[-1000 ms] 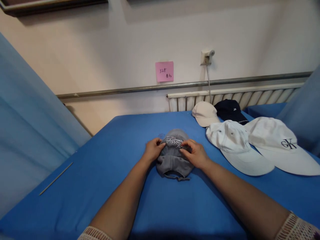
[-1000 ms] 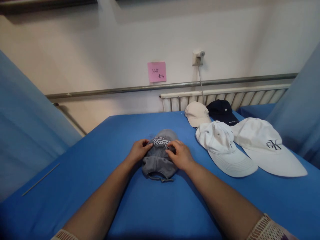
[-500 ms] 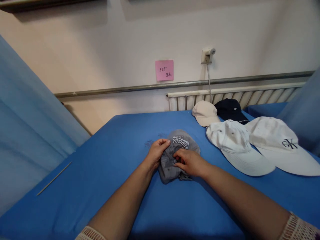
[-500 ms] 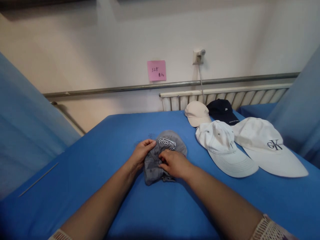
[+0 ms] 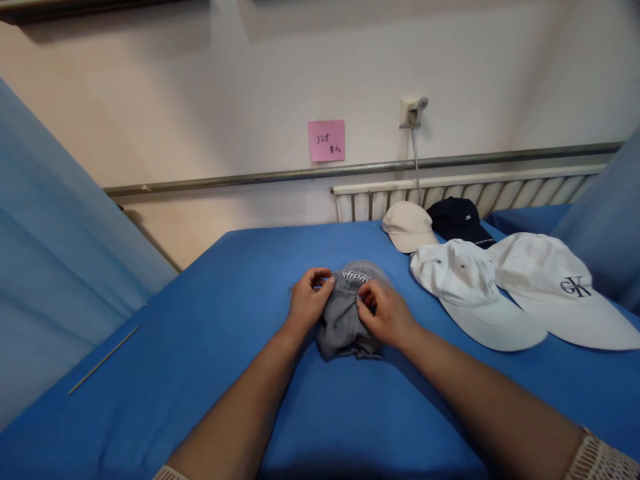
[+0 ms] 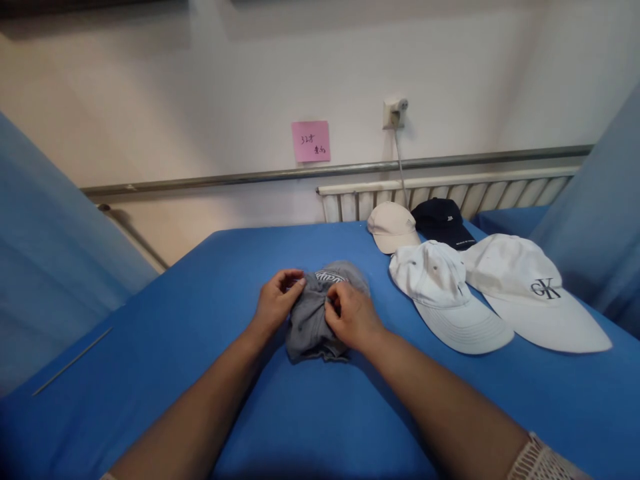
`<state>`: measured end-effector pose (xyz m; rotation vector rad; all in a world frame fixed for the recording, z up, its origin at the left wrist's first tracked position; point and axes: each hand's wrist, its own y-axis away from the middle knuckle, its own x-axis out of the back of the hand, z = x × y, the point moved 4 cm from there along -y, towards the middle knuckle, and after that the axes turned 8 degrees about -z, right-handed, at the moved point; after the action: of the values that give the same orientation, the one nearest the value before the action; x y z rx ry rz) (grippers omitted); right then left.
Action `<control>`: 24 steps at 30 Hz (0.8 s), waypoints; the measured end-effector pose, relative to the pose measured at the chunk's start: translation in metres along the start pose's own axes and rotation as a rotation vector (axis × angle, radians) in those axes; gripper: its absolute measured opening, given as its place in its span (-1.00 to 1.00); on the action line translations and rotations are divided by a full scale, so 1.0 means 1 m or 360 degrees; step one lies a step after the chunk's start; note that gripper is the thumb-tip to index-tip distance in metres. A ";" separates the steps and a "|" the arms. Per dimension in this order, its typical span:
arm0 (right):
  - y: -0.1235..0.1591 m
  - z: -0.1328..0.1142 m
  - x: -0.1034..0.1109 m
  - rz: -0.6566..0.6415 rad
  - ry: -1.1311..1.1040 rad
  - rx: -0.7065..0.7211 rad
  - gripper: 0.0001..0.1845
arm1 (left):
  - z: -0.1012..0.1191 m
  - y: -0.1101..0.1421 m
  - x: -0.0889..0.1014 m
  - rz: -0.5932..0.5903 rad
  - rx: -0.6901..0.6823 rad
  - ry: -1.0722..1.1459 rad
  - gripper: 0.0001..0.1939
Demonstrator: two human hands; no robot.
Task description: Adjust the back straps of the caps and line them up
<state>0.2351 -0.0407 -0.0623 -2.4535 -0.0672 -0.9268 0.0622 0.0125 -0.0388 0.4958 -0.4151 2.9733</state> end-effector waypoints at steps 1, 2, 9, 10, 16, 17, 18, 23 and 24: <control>0.001 -0.002 0.006 0.0119 -0.0006 0.0039 -0.89 | 0.008 0.003 0.002 0.0017 -0.0073 -0.0093 -0.73; 0.002 -0.005 0.012 0.0220 -0.0006 0.0084 -0.90 | 0.016 0.007 0.003 0.0004 -0.0153 -0.0169 -0.72; 0.007 -0.013 0.023 0.0384 -0.0151 0.0164 -0.92 | 0.067 0.042 -0.019 -0.0644 -0.0741 -0.0628 -0.61; 0.007 -0.012 0.021 0.0352 -0.0234 0.0145 -0.91 | 0.069 0.043 -0.021 -0.0684 -0.0761 -0.0673 -0.60; 0.010 -0.012 0.013 0.0193 -0.0674 0.0128 -0.88 | 0.061 0.039 -0.018 -0.0685 -0.0701 -0.0866 -0.74; 0.009 -0.011 0.013 0.0189 -0.0692 0.0128 -0.87 | 0.060 0.038 -0.016 -0.0658 -0.0693 -0.0895 -0.76; 0.009 -0.008 0.013 0.0201 -0.0683 0.0116 -0.86 | 0.059 0.037 -0.014 -0.0620 -0.0686 -0.0933 -0.78; -0.002 0.026 0.014 0.0372 -0.0448 -0.0142 -0.76 | 0.063 0.032 0.003 -0.0351 -0.0687 -0.1188 -0.82; -0.004 0.034 0.013 0.0378 -0.0430 -0.0188 -0.75 | 0.064 0.030 0.007 -0.0299 -0.0694 -0.1226 -0.81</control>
<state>0.2651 -0.0229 -0.0738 -2.6107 0.1871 -0.5082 0.0705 -0.0339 0.0139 1.4973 -0.9714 2.2953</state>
